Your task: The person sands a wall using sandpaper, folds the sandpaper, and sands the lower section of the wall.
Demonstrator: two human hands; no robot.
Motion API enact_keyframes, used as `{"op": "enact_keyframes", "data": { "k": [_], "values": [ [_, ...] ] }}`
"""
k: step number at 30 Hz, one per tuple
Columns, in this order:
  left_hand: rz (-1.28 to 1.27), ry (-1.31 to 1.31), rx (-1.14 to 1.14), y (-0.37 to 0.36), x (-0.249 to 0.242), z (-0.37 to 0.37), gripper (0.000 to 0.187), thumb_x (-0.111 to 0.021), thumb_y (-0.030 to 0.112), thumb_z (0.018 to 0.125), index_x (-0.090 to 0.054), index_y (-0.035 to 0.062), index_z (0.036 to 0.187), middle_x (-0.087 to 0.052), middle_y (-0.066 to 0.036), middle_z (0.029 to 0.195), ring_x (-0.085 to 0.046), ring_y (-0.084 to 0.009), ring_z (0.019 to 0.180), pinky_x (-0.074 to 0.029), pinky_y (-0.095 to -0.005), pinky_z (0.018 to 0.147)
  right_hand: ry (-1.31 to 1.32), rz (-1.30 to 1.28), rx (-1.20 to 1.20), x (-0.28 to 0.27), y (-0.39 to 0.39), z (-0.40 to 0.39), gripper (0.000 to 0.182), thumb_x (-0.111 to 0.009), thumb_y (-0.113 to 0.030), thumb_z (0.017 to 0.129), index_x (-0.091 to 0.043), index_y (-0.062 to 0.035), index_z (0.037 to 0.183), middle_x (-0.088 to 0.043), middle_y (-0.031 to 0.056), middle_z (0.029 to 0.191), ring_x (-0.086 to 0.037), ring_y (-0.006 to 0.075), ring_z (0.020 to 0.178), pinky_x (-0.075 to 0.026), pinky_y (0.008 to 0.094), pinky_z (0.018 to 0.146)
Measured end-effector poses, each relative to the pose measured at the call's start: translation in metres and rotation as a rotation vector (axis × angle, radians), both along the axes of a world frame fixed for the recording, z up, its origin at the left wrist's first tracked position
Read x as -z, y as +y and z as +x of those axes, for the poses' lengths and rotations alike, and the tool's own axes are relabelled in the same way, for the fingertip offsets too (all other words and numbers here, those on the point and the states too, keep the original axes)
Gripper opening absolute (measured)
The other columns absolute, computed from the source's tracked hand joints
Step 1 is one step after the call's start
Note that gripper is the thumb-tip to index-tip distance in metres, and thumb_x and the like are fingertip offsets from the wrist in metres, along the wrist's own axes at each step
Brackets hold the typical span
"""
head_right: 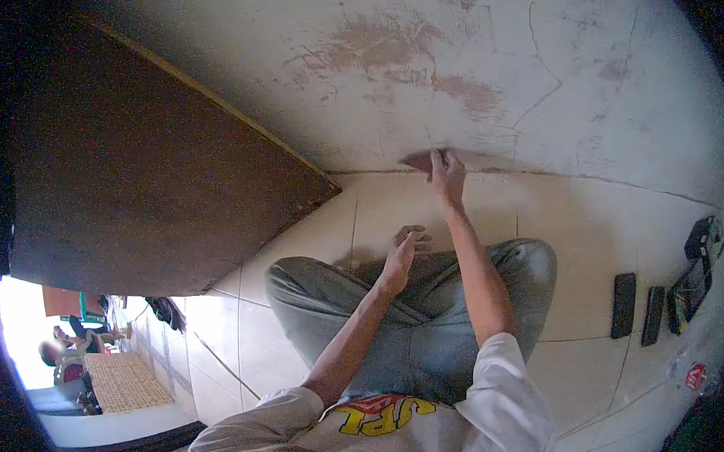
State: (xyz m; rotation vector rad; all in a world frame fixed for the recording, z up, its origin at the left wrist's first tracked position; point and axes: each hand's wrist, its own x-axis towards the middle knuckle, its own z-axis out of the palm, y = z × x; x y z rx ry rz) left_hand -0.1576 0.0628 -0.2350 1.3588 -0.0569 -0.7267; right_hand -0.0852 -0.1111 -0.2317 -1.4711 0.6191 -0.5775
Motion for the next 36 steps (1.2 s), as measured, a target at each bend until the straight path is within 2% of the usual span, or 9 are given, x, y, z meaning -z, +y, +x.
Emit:
{"op": "enact_keyframes", "data": {
  "k": [5, 7, 14, 20, 23, 27, 29, 32, 36],
  "values": [
    [0.048, 0.059, 0.011, -0.001, -0.009, 0.002, 0.031, -0.045, 0.027, 0.094, -0.052, 0.0050, 0.114, -0.060, -0.012, 0.102, -0.060, -0.0184, 0.085, -0.049, -0.0301, 0.070, 0.173, 0.173, 0.201, -0.012, 0.008, -0.003, 0.025, -0.058, -0.029, 0.091, -0.057, -0.0034, 0.090, -0.055, 0.0018, 0.067, -0.048, 0.0087, 0.049, -0.039, 0.0245, 0.042],
    [0.046, 0.044, 0.003, -0.002, -0.002, 0.003, 0.030, -0.046, 0.027, 0.094, -0.052, 0.0049, 0.114, -0.061, -0.012, 0.102, -0.060, -0.0185, 0.086, -0.049, -0.0301, 0.070, -0.243, 0.120, -0.028, -0.026, 0.007, 0.000, 0.031, -0.056, -0.029, 0.090, -0.059, 0.0025, 0.092, -0.057, 0.0074, 0.066, -0.053, 0.0162, 0.046, -0.046, 0.0277, 0.043],
    [0.029, -0.002, -0.004, -0.002, 0.000, 0.002, 0.030, -0.046, 0.026, 0.094, -0.052, 0.0047, 0.114, -0.061, -0.013, 0.101, -0.060, -0.0178, 0.085, -0.048, -0.0298, 0.068, 0.227, 0.169, 0.137, 0.057, -0.007, 0.005, 0.029, -0.061, -0.028, 0.089, -0.055, -0.0010, 0.079, -0.054, 0.0036, 0.067, -0.049, 0.0101, 0.046, -0.037, 0.0256, 0.037],
    [-0.004, 0.038, 0.026, 0.000, 0.002, 0.002, 0.036, -0.051, 0.033, 0.092, -0.050, 0.0051, 0.115, -0.061, -0.010, 0.102, -0.061, -0.0205, 0.086, -0.047, -0.0330, 0.073, -0.159, 0.111, 0.048, -0.022, 0.010, -0.004, 0.026, -0.061, -0.025, 0.088, -0.057, -0.0003, 0.080, -0.055, 0.0053, 0.064, -0.049, 0.0120, 0.044, -0.038, 0.0260, 0.036],
    [0.043, 0.038, 0.022, -0.001, 0.000, 0.002, 0.037, -0.051, 0.034, 0.092, -0.050, 0.0051, 0.115, -0.061, -0.010, 0.103, -0.060, -0.0202, 0.086, -0.048, -0.0337, 0.073, -0.110, -0.323, 0.089, 0.045, 0.000, 0.024, 0.026, -0.061, -0.026, 0.087, -0.057, -0.0009, 0.080, -0.056, 0.0056, 0.068, -0.049, 0.0124, 0.044, -0.040, 0.0252, 0.038],
    [0.025, 0.038, -0.003, -0.001, -0.007, -0.001, 0.031, -0.045, 0.027, 0.094, -0.050, 0.0055, 0.115, -0.062, -0.011, 0.100, -0.060, -0.0167, 0.082, -0.048, -0.0296, 0.069, 0.142, -0.058, 0.174, 0.120, -0.015, 0.033, 0.028, -0.061, -0.027, 0.088, -0.057, -0.0018, 0.079, -0.057, 0.0043, 0.070, -0.048, 0.0116, 0.045, -0.041, 0.0245, 0.040],
    [0.036, 0.033, -0.009, -0.003, -0.004, 0.000, 0.030, -0.046, 0.027, 0.094, -0.051, 0.0052, 0.115, -0.062, -0.010, 0.100, -0.060, -0.0166, 0.083, -0.048, -0.0292, 0.069, -0.016, -0.333, 0.208, 0.159, -0.027, 0.035, 0.026, -0.061, -0.027, 0.088, -0.058, -0.0020, 0.082, -0.057, 0.0030, 0.069, -0.051, 0.0112, 0.050, -0.041, 0.0240, 0.041],
    [0.047, 0.032, 0.024, -0.002, -0.010, 0.000, 0.030, -0.046, 0.026, 0.094, -0.051, 0.0049, 0.115, -0.062, -0.009, 0.101, -0.060, -0.0169, 0.082, -0.048, -0.0293, 0.069, -0.053, 0.155, 0.012, -0.003, 0.004, 0.002, 0.031, -0.062, -0.027, 0.084, -0.059, 0.0029, 0.094, -0.063, 0.0174, 0.090, -0.062, 0.0318, 0.073, -0.049, 0.0405, 0.058],
    [0.130, 0.019, 0.010, -0.005, -0.001, 0.002, 0.031, -0.046, 0.025, 0.093, -0.051, 0.0045, 0.115, -0.062, -0.009, 0.101, -0.060, -0.0173, 0.081, -0.048, -0.0294, 0.068, -0.139, 0.004, -0.044, 0.003, 0.010, 0.005, 0.026, -0.060, -0.028, 0.088, -0.057, -0.0024, 0.088, -0.058, 0.0055, 0.077, -0.053, 0.0117, 0.062, -0.044, 0.0252, 0.044]
  ]
}}
